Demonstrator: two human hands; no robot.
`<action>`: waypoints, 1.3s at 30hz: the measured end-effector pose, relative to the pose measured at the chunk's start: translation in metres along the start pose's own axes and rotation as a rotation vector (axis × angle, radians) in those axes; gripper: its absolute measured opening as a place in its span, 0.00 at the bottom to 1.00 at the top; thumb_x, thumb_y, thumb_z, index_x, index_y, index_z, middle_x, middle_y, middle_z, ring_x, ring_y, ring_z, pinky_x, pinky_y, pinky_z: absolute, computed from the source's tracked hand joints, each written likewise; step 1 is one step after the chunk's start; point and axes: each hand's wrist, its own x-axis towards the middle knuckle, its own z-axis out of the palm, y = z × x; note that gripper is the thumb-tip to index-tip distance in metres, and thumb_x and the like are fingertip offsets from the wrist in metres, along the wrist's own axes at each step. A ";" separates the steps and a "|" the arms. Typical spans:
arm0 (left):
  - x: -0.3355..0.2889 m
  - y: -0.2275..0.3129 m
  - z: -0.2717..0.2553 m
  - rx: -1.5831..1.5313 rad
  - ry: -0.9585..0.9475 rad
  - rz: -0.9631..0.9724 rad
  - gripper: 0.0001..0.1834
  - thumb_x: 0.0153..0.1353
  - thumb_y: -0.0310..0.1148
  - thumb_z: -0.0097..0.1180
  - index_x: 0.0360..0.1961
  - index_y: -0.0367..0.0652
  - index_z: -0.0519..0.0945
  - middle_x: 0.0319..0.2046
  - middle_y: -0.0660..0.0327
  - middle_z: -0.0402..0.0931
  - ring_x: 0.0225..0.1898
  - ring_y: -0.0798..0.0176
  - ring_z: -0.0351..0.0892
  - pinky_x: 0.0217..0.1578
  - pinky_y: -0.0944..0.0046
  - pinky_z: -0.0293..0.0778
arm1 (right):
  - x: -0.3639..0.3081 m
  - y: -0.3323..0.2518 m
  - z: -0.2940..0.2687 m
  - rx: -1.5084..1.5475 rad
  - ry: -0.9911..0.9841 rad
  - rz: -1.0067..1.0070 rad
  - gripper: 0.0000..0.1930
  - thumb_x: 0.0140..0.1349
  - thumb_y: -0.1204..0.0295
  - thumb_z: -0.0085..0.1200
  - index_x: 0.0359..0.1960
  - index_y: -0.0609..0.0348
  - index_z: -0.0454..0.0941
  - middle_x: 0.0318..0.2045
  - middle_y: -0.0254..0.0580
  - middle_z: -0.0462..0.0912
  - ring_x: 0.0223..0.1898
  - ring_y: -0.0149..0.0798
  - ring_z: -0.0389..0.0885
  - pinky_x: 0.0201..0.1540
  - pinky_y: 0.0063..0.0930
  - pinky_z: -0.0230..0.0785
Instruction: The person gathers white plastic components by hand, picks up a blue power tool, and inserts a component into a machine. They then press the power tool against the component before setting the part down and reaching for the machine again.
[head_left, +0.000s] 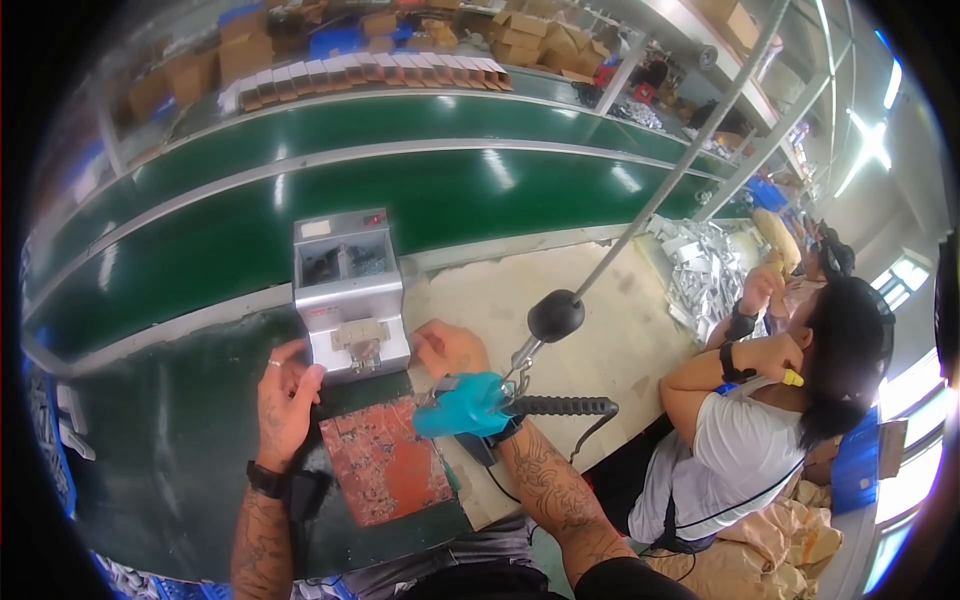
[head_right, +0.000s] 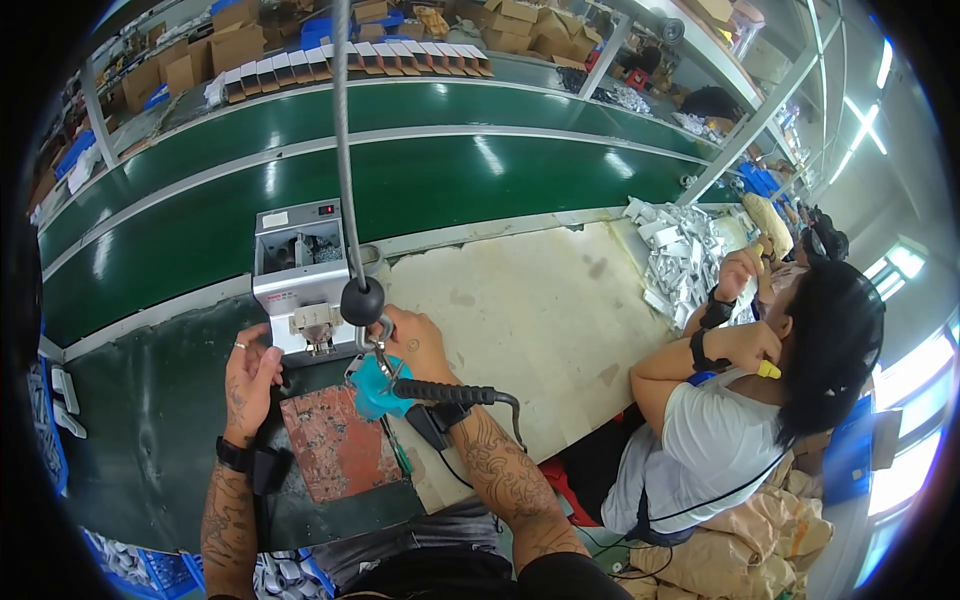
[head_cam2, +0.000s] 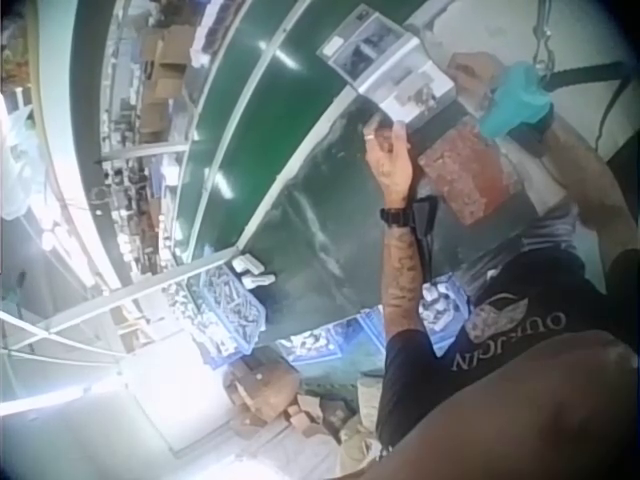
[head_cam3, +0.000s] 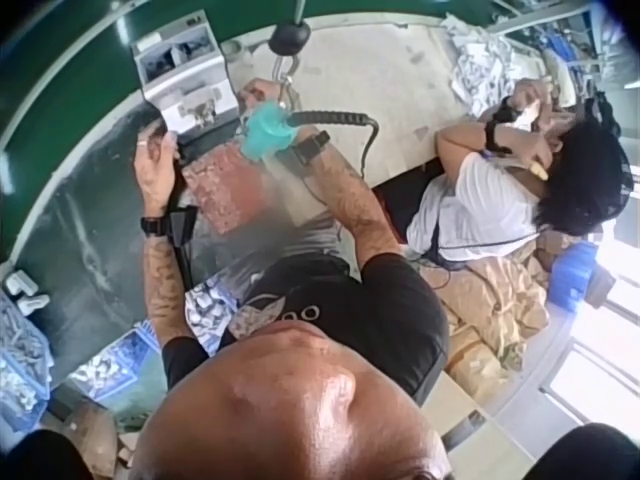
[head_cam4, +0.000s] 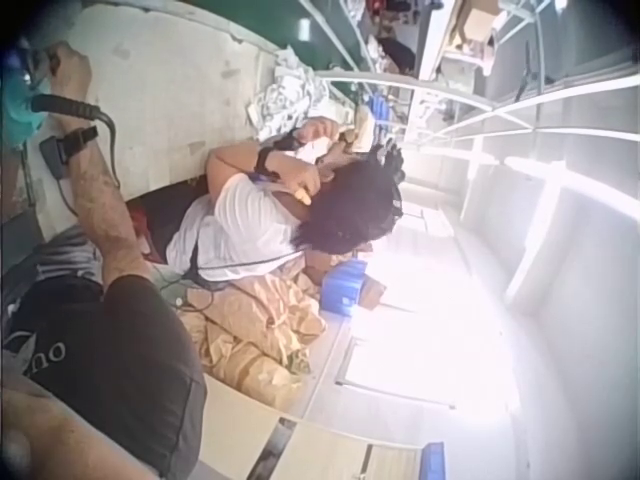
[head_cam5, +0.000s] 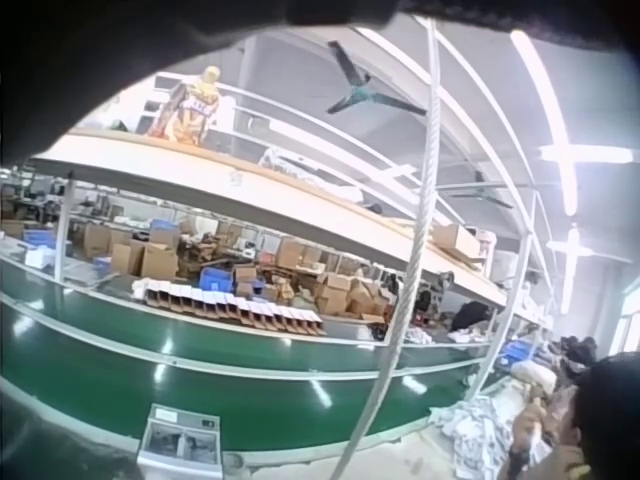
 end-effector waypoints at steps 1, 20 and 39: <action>-0.001 0.002 0.002 -0.014 0.014 0.003 0.33 0.71 0.26 0.59 0.73 0.36 0.61 0.30 0.66 0.71 0.29 0.73 0.71 0.31 0.72 0.70 | 0.000 0.000 0.000 -0.004 -0.005 0.010 0.10 0.69 0.63 0.60 0.41 0.56 0.85 0.25 0.44 0.87 0.27 0.42 0.86 0.33 0.35 0.75; -0.006 0.015 0.014 -0.126 0.129 0.073 0.33 0.71 0.27 0.60 0.73 0.36 0.61 0.30 0.66 0.71 0.28 0.74 0.71 0.30 0.73 0.69 | -0.007 -0.012 -0.007 0.021 0.013 -0.091 0.12 0.66 0.58 0.59 0.36 0.53 0.84 0.32 0.46 0.87 0.36 0.54 0.86 0.41 0.47 0.75; -0.005 0.018 0.017 -0.095 0.128 0.090 0.34 0.74 0.27 0.55 0.76 0.38 0.55 0.32 0.67 0.70 0.28 0.75 0.68 0.30 0.73 0.70 | -0.002 -0.019 -0.015 0.000 -0.065 0.057 0.11 0.69 0.62 0.58 0.44 0.55 0.84 0.30 0.47 0.89 0.32 0.49 0.89 0.37 0.41 0.79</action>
